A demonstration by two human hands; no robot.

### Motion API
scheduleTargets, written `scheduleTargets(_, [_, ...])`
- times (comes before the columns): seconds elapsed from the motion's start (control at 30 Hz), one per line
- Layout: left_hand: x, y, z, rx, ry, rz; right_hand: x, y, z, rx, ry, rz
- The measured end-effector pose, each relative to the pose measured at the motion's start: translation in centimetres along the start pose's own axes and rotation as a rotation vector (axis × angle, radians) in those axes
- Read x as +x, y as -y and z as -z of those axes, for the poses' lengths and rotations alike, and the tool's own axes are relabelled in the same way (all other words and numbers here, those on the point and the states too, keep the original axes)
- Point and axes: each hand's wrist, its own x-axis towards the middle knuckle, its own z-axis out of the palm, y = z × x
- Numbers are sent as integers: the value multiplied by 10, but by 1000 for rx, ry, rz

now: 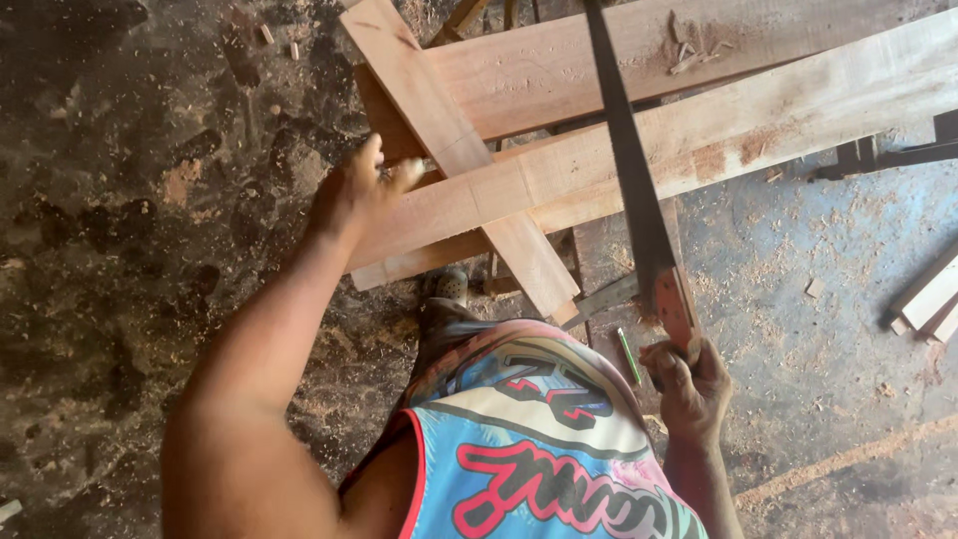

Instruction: The person uses a hand saw to cut a long wooden plank resting on a workbench. After completing the cut, the person uses a hammer to tap the separated piece of wood to ensure it is fully detached from the main plank.

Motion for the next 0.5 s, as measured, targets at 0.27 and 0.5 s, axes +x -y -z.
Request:
scheduleTargets(0.27, [98,-44,-39,-218,-33,176,-27,-2,1,123,-174,-46])
scheduleTargets(0.5, [118,-75,-60,-203,50,-19,-47,-11,7,179,-275,-95])
